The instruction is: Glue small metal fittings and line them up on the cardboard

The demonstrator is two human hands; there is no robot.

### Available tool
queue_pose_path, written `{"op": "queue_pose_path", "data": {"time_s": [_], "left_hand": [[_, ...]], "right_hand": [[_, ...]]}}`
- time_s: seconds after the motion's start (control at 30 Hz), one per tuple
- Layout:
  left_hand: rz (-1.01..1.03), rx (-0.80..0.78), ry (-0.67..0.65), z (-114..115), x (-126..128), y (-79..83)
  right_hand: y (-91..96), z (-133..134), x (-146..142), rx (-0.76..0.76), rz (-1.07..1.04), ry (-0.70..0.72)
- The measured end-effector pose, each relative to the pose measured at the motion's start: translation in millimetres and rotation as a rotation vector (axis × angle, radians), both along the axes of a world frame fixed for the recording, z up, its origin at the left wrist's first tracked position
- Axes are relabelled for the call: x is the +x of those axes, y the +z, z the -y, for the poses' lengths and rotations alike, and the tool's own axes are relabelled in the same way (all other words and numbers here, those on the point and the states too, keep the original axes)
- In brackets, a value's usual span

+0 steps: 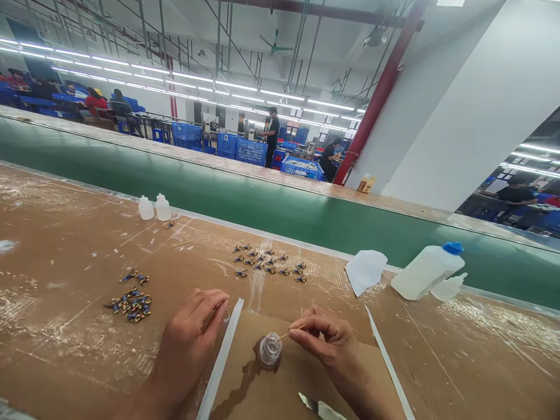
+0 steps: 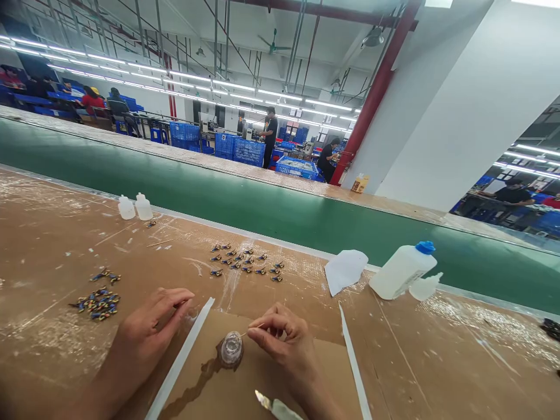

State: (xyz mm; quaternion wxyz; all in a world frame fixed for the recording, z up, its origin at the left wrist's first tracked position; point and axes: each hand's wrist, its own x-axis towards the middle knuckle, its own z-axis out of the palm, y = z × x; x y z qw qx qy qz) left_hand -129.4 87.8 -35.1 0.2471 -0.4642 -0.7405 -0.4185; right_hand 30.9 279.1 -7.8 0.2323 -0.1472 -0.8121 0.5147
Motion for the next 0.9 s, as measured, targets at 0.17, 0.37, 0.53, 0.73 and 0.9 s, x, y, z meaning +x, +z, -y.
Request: {"op": "queue_pose_path", "data": {"time_s": [0.17, 0.37, 0.53, 0.73, 0.9], "left_hand": [[-0.005, -0.004, 0.003, -0.1, -0.6, 0.2], [-0.012, -0.012, -0.002, -0.8, 0.3, 3.0], [0.008, -0.001, 0.004, -0.2, 1.4, 4.3], [-0.008, -0.007, -0.004, 0.0, 0.5, 2.3], [-0.003, -0.016, 0.002, -0.8, 1.2, 4.3]], "right_hand": [[5.5, 2.5, 1.7, 0.008, 0.022, 0.02], [5.5, 1.0, 1.5, 0.011, 0.03, -0.015], [5.7, 1.2, 5.7, 0.043, 0.064, 0.008], [10.4, 5.5, 1.6, 0.052, 0.031, -0.005], [12.8, 11.0, -5.5, 0.087, 0.026, 0.006]]}}
